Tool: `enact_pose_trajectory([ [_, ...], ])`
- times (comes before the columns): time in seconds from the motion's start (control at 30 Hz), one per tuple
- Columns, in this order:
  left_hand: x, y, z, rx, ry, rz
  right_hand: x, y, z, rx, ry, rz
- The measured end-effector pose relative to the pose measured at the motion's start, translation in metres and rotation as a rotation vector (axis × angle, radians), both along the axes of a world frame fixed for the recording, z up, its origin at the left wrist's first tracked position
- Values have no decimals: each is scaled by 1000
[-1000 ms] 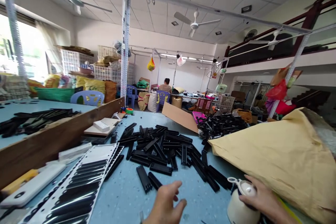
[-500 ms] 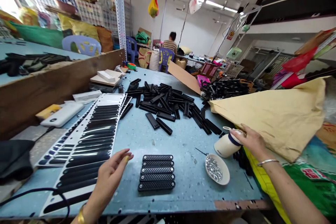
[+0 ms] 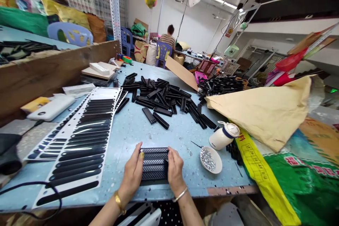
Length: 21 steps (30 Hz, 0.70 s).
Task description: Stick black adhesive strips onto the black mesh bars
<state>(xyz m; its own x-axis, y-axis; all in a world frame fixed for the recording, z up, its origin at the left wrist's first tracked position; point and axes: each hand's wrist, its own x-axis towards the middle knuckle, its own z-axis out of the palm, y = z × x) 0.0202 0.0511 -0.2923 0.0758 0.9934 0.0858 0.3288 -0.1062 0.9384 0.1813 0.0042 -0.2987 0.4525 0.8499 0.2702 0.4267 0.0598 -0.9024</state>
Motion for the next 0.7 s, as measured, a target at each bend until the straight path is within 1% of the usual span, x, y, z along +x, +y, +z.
enact_pose_trajectory([
  [0.1, 7, 7, -1, 42, 60, 19, -2, 9, -10, -1, -29, -44],
  [0.2, 12, 13, -2, 38, 82, -1, 5, 12, -12, -40, -27, -62],
  [0.3, 5, 14, 3, 31, 91, -56, 17, 8, -3, -84, -23, -47],
  [0.37, -10, 8, 12, 28, 97, -73, 21, -5, 12, -85, -44, -41],
  [0.4, -21, 2, 19, 31, 104, -72, 20, -16, 21, -69, -67, -35],
  [0.43, -34, -7, 26, 35, 112, -73, 17, -30, 29, -28, -135, -1],
  [0.47, -47, -18, 33, 38, 124, -83, 11, -47, 36, -5, -190, 85],
  [0.5, -62, -31, 38, 44, 142, -101, 2, -67, 40, 6, -222, 199],
  [0.53, -76, -45, 41, 25, 161, -147, -8, -88, 40, -14, -250, 340],
  [0.57, -90, -59, 40, -15, 192, -199, -19, -109, 35, -57, -275, 471],
  [0.6, -103, -73, 37, -68, 212, -260, -30, -128, 27, -91, -305, 569],
  [0.63, -114, -86, 30, -121, 224, -283, -40, -145, 16, -132, -328, 622],
  [0.67, -123, -97, 21, -181, 239, -265, -48, -158, 3, -182, -344, 677],
  [0.7, -129, -107, 11, -245, 265, -216, -54, -168, -10, -239, -352, 697],
])
